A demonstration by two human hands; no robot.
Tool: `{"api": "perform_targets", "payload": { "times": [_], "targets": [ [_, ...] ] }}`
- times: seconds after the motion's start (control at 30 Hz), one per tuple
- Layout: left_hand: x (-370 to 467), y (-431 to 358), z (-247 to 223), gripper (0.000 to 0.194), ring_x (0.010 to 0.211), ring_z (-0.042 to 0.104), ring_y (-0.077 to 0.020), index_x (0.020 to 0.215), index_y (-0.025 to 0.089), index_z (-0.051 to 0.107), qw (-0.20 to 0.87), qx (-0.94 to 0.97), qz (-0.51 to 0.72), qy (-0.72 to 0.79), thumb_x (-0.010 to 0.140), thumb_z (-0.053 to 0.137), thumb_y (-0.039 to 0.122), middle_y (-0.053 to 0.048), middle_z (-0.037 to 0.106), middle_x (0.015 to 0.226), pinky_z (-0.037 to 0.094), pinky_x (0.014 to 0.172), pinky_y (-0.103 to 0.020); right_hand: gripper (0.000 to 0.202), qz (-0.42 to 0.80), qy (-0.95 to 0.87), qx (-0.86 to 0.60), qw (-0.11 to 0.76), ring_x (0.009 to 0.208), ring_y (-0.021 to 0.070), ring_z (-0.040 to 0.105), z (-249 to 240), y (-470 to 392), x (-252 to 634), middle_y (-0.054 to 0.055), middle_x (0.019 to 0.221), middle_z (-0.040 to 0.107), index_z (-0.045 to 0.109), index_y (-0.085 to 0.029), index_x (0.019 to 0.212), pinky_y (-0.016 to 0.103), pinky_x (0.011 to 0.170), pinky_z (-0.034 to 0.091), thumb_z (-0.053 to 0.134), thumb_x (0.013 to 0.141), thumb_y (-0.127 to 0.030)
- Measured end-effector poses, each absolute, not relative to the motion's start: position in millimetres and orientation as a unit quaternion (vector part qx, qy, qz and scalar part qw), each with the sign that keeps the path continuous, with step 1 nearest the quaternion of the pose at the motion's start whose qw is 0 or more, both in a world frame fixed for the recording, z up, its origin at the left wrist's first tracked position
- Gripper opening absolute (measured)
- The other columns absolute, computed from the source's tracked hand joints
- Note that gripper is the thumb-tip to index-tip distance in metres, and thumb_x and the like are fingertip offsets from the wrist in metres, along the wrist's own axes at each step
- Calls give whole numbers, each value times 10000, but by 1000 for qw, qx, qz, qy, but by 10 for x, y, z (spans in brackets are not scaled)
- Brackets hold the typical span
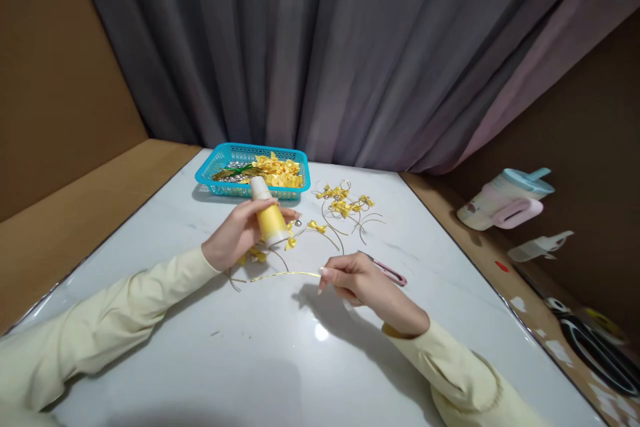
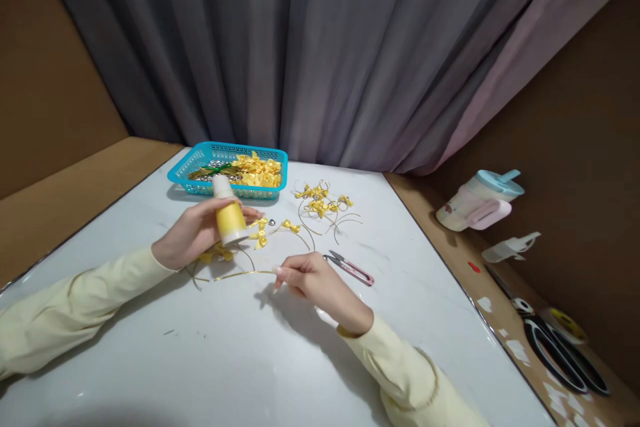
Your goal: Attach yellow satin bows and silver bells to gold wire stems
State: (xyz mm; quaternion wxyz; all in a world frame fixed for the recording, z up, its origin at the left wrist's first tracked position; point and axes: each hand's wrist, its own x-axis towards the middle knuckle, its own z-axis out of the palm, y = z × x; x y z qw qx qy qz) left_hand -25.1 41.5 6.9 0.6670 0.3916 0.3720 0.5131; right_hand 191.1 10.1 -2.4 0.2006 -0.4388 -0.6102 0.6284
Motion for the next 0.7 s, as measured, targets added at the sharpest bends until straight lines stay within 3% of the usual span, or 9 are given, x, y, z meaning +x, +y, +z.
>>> {"api": "perform_targets", "payload": {
  "times": [0.13, 0.27, 0.4, 0.57, 0.7],
  "targets": [
    [-362, 531, 180, 143, 999, 616, -276, 835, 126, 569, 695, 327, 540, 345, 818, 554, 267, -152, 690, 949, 492, 861, -384, 361, 576, -642, -469, 188, 389, 42, 170, 112, 194, 2102, -104, 401, 243, 605, -115, 663, 223, 410, 134, 564, 773, -457],
    [-419, 579, 184, 185, 1051, 588, -267, 907, 116, 582, 623, 379, 585, 354, 816, 591, 276, -125, 682, 980, 445, 932, -386, 335, 572, -678, -443, 133, 403, 49, 220, 255, 145, 2207, -84, 419, 285, 621, -114, 662, 231, 430, 158, 561, 788, -418],
    [-472, 617, 137, 216, 1011, 602, -265, 890, 118, 581, 558, 441, 586, 387, 784, 637, 299, -91, 691, 912, 414, 945, -384, 358, 546, -669, -468, 187, 413, 57, 213, 444, 82, 2382, -74, 435, 272, 625, -131, 654, 239, 426, 141, 570, 781, -462],
    [-530, 659, 183, 151, 901, 643, -278, 855, 123, 579, 620, 402, 557, 380, 791, 605, 258, -106, 691, 830, 478, 859, -401, 399, 422, -643, -576, 278, 436, 63, 158, 569, 113, 2787, -75, 472, 195, 622, -139, 656, 245, 424, 97, 569, 772, -517],
    [-544, 694, 219, 117, 941, 628, -279, 822, 108, 599, 666, 329, 561, 365, 818, 523, 198, -136, 683, 875, 509, 826, -393, 413, 359, -673, -602, 237, 426, 66, 213, 537, 22, 3021, -59, 477, 244, 639, -143, 659, 229, 406, 138, 554, 789, -527]
  ]
}}
